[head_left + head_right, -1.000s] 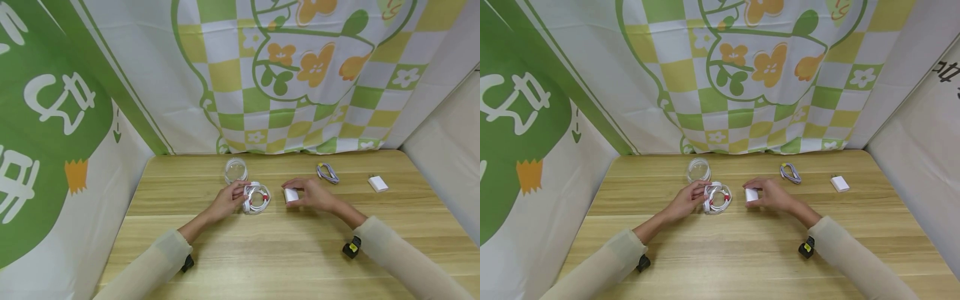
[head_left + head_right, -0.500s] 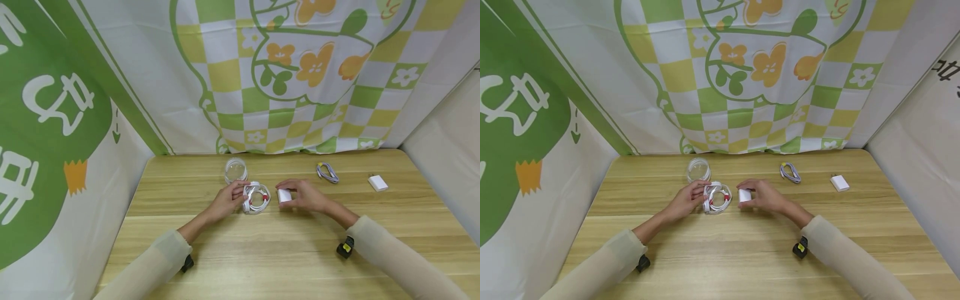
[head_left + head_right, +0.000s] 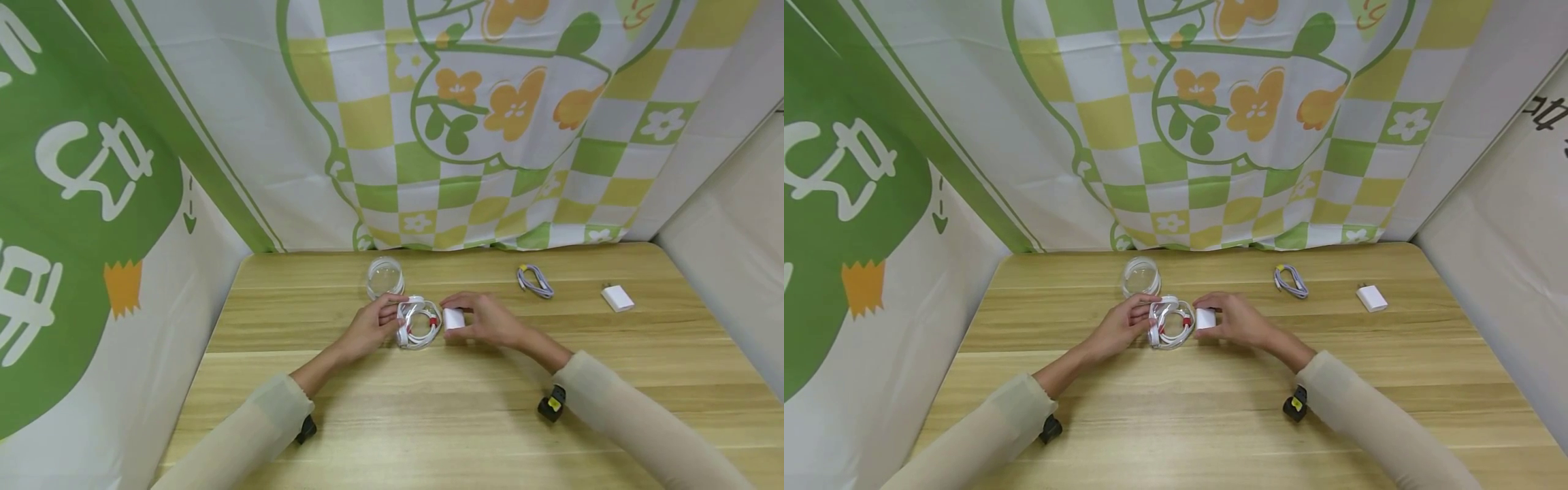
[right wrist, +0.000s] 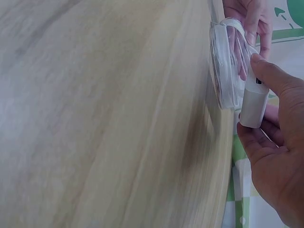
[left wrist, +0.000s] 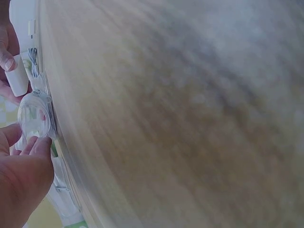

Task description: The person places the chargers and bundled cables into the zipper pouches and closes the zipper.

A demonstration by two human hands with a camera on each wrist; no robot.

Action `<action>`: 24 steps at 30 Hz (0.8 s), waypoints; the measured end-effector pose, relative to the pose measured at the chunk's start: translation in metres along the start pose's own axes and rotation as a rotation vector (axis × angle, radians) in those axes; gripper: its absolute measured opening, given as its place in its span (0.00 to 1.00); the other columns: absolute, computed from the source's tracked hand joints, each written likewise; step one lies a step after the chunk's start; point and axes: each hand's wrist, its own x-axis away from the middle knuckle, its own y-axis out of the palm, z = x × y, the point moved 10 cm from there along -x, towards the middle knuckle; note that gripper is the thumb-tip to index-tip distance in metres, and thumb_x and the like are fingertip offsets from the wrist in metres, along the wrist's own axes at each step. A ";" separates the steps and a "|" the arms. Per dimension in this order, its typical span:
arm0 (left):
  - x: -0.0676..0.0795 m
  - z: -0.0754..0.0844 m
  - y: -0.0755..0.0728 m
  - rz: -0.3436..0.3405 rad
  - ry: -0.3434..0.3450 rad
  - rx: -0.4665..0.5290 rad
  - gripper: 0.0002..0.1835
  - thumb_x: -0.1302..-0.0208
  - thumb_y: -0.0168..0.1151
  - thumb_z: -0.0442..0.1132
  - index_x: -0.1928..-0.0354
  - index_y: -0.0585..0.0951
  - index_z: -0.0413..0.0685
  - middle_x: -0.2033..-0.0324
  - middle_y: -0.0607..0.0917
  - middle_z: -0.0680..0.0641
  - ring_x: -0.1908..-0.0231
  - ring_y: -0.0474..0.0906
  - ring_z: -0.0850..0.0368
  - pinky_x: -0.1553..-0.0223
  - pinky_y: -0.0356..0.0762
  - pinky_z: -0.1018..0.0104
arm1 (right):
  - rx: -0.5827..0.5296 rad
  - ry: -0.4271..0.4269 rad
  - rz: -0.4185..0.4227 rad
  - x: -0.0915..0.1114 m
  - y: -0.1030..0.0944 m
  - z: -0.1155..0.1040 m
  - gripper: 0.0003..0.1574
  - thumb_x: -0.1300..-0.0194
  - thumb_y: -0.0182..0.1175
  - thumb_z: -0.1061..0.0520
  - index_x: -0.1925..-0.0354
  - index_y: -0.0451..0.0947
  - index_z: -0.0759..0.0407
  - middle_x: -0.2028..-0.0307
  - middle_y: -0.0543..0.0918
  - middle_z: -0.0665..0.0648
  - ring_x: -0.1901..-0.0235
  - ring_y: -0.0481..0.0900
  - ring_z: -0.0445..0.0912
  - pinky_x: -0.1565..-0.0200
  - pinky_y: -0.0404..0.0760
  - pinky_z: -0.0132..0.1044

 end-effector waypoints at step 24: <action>-0.001 0.000 0.000 0.008 -0.007 -0.001 0.26 0.27 0.60 0.23 0.29 0.72 0.34 0.32 0.77 0.29 0.32 0.77 0.36 0.36 0.80 0.66 | 0.014 -0.014 0.047 -0.008 0.010 -0.011 0.36 0.43 0.82 0.50 0.42 0.85 0.66 0.45 0.89 0.61 0.50 0.87 0.51 0.57 0.86 0.36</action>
